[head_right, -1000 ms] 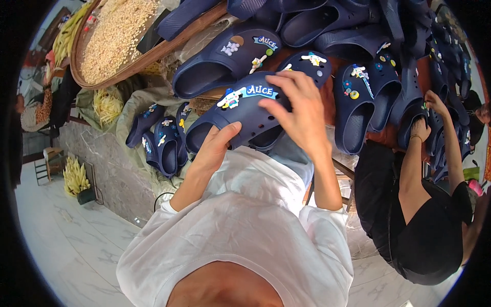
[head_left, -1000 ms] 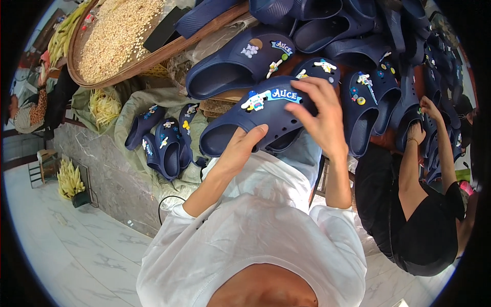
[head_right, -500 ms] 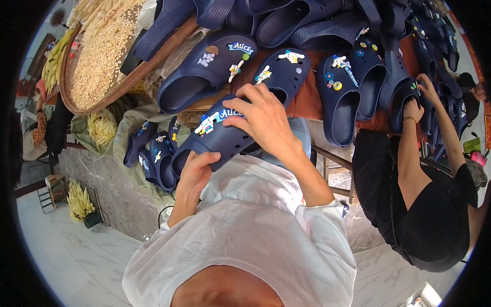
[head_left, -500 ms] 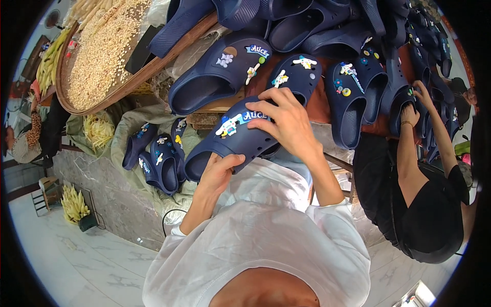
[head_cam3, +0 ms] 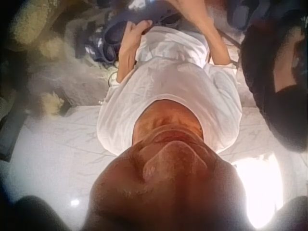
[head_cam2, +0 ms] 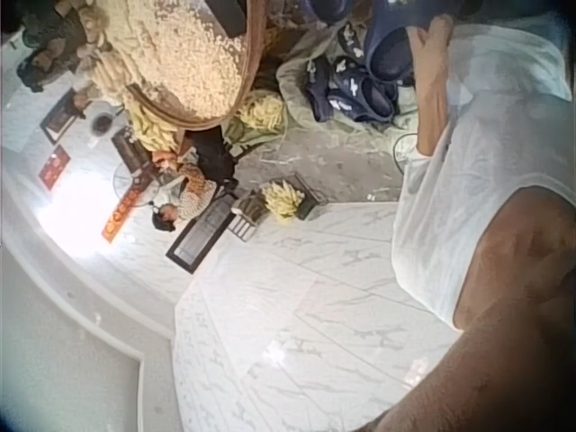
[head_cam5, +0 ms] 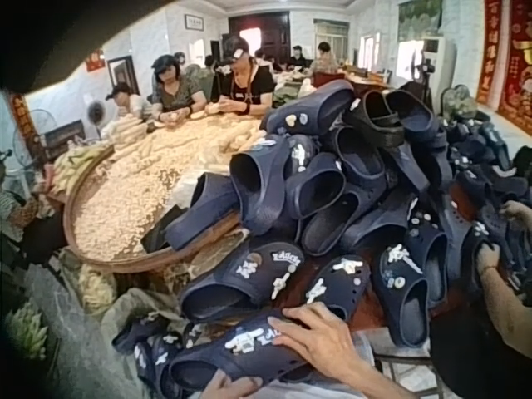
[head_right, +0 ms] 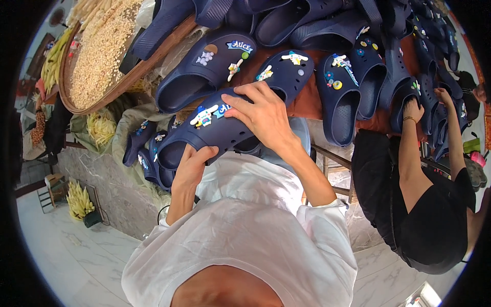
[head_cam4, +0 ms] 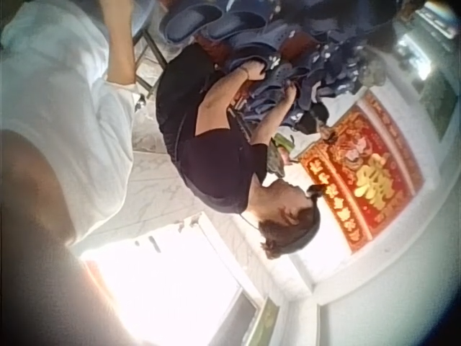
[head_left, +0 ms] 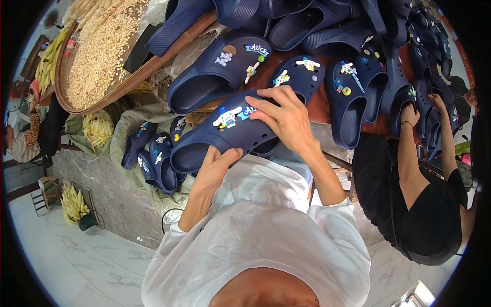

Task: Attaching decorative charms to the holes of rubber clogs.

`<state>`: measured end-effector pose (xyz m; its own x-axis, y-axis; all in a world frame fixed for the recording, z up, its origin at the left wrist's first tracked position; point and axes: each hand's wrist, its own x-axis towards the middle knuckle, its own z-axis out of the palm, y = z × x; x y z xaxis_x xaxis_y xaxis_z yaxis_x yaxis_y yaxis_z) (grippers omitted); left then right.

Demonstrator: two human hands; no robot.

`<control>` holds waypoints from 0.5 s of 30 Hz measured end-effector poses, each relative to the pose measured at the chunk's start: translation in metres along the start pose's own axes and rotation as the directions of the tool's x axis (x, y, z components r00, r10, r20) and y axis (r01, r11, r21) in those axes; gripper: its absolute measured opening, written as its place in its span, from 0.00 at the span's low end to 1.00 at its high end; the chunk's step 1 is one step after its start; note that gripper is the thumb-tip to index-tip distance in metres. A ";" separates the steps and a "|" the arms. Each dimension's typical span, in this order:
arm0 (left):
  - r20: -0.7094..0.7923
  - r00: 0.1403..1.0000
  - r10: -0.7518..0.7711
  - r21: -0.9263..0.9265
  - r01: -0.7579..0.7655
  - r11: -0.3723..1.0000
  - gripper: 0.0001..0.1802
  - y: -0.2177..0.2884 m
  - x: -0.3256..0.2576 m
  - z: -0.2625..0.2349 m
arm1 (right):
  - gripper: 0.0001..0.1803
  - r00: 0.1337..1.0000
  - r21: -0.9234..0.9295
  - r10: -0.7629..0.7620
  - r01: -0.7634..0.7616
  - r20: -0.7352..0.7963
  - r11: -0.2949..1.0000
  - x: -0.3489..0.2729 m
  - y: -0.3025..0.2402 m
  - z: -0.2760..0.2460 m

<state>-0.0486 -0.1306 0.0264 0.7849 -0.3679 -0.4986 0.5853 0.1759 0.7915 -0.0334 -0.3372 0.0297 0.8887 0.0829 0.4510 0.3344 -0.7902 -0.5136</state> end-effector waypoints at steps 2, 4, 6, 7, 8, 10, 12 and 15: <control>-0.005 1.000 -0.011 -0.054 0.010 0.998 0.33 0.000 0.002 -0.001 | 0.17 0.999 -0.012 -0.037 0.036 -0.025 0.999 0.003 0.001 0.005; 0.016 1.000 -0.009 -0.033 0.009 0.999 0.33 -0.006 0.002 -0.002 | 0.16 0.996 -0.025 -0.075 0.074 -0.048 0.997 0.006 0.004 0.006; 0.037 0.999 -0.006 -0.015 0.007 1.000 0.33 -0.007 0.003 -0.002 | 0.13 1.000 -0.008 0.027 -0.027 -0.002 1.000 0.008 0.006 0.004; 0.024 0.999 -0.029 -0.043 0.030 0.999 0.33 -0.005 0.004 0.000 | 0.13 1.000 -0.009 0.029 -0.029 -0.003 1.000 0.009 0.007 0.005; 0.013 0.999 -0.053 -0.072 0.054 0.996 0.32 -0.003 0.004 0.001 | 0.11 0.999 0.013 0.016 -0.015 -0.049 1.000 0.010 0.008 0.005; 0.020 0.999 -0.035 -0.072 0.036 0.997 0.33 0.001 0.003 0.004 | 0.10 0.995 0.034 0.001 0.002 -0.096 0.999 0.009 0.009 0.004; 0.023 1.000 -0.014 -0.075 0.016 0.997 0.33 0.005 0.006 0.005 | 0.09 0.967 0.140 0.040 -0.004 -0.253 0.990 0.005 0.014 -0.001; 0.015 0.999 -0.045 -0.162 0.047 0.986 0.34 0.007 0.007 0.005 | 0.08 0.882 0.239 0.295 -0.217 -0.368 0.946 -0.004 0.025 -0.018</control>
<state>-0.0403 -0.1369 0.0302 0.7545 -0.3892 -0.5285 0.6467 0.3036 0.6997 -0.0341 -0.3680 0.0279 0.7669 -0.3837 0.5145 0.1982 -0.6208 -0.7585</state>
